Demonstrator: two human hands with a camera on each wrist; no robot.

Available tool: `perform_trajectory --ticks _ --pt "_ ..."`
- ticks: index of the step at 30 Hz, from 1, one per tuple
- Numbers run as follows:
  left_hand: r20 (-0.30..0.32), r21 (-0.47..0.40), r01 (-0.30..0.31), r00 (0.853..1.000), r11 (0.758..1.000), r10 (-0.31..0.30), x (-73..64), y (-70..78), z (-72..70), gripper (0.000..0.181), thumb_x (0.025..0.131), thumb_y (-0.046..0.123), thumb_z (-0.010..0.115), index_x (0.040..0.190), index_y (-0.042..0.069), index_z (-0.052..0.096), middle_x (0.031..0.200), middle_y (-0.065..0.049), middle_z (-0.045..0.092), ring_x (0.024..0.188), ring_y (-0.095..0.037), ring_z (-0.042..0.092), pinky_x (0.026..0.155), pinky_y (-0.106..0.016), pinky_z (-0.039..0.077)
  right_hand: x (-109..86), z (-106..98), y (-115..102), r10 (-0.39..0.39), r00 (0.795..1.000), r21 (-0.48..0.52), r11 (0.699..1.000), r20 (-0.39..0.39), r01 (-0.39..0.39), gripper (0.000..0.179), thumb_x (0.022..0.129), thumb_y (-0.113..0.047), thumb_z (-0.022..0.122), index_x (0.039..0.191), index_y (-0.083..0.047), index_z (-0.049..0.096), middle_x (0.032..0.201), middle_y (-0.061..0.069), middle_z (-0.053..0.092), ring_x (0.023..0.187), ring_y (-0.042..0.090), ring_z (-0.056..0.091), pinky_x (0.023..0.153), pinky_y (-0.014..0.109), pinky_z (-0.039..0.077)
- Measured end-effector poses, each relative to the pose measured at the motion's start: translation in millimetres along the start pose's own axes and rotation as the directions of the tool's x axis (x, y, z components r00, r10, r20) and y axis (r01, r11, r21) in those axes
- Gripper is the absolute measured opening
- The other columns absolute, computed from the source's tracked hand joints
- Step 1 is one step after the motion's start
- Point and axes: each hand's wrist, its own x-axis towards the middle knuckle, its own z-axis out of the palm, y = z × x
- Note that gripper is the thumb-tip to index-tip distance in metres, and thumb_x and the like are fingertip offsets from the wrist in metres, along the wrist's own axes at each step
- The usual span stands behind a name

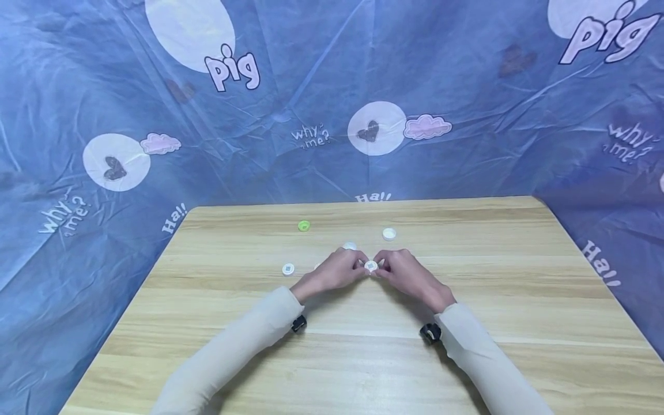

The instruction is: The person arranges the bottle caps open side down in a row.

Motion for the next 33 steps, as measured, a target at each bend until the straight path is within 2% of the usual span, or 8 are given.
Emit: perform_trajectory --ticks 4,10,14,19,23,28,33 --pt "0.001 0.039 0.004 1.000 0.999 -0.004 -0.1 -0.7 2.9 0.019 0.090 0.023 0.066 0.106 0.013 0.069 0.074 0.010 0.060 0.054 -0.006 0.049 0.053 -0.019 0.041 0.6 1 -1 -0.008 1.000 -0.008 1.000 0.025 0.008 0.017 0.085 -0.012 0.071 0.099 -0.003 0.068 0.063 -0.006 0.058 0.052 0.004 0.046 0.050 0.022 0.041" --pt "0.011 0.075 -0.014 1.000 0.997 0.013 -0.2 -0.1 2.5 0.017 0.090 0.021 0.065 0.105 0.015 0.071 0.091 0.007 0.065 0.065 -0.006 0.054 0.059 -0.018 0.041 0.1 1 -2 0.001 0.999 -0.014 1.000 0.052 0.000 0.018 0.084 -0.012 0.072 0.099 -0.003 0.067 0.067 -0.005 0.063 0.056 0.004 0.050 0.054 0.023 0.044" --pt "0.021 0.079 -0.026 0.999 0.996 0.024 -0.3 -0.5 1.9 0.018 0.091 0.019 0.064 0.107 0.015 0.071 0.094 0.005 0.065 0.063 -0.006 0.053 0.058 -0.018 0.041 -0.5 0 -2 0.004 0.998 -0.023 1.000 0.061 -0.002 0.019 0.085 -0.011 0.071 0.100 -0.002 0.066 0.069 -0.004 0.064 0.057 0.004 0.051 0.056 0.024 0.045" --pt "0.032 0.065 -0.037 0.999 0.997 0.035 -0.1 -1.7 1.3 0.016 0.091 0.017 0.062 0.104 0.014 0.071 0.085 0.004 0.063 0.050 -0.007 0.044 0.050 -0.021 0.038 -0.7 -1 -3 -0.002 0.998 -0.026 1.000 0.057 0.004 0.019 0.084 -0.010 0.071 0.101 -0.001 0.066 0.072 -0.002 0.067 0.059 0.004 0.053 0.058 0.025 0.046" --pt "0.036 0.058 -0.031 0.999 0.998 0.029 -0.6 -2.7 1.7 0.016 0.091 0.018 0.063 0.104 0.013 0.071 0.075 0.003 0.060 0.045 -0.006 0.039 0.048 -0.021 0.037 -1.6 -1 -3 0.000 0.998 -0.024 1.000 0.057 0.001 0.022 0.084 -0.009 0.071 0.103 0.001 0.066 0.071 -0.002 0.066 0.057 0.004 0.052 0.057 0.025 0.046" --pt "0.026 0.030 0.006 1.000 1.000 -0.006 -3.0 -2.3 0.0 0.029 0.090 0.021 0.066 0.116 0.009 0.067 0.067 0.003 0.058 0.043 -0.006 0.039 0.047 -0.020 0.038 -3.2 -1 -4 0.027 0.997 -0.021 0.999 0.068 -0.026 0.024 0.084 -0.011 0.072 0.104 0.001 0.066 0.067 -0.005 0.063 0.054 0.004 0.049 0.052 0.023 0.043" --pt "0.002 -0.015 0.021 1.000 1.000 -0.021 -4.8 -3.7 -12.4 0.036 0.090 0.022 0.066 0.121 0.004 0.063 0.062 0.005 0.058 0.043 -0.006 0.045 0.047 -0.021 0.041 -2.4 -7 -7 0.047 0.997 -0.013 0.999 0.053 -0.047 0.025 0.086 -0.012 0.070 0.105 0.002 0.065 0.064 -0.003 0.060 0.052 0.006 0.048 0.047 0.023 0.041"
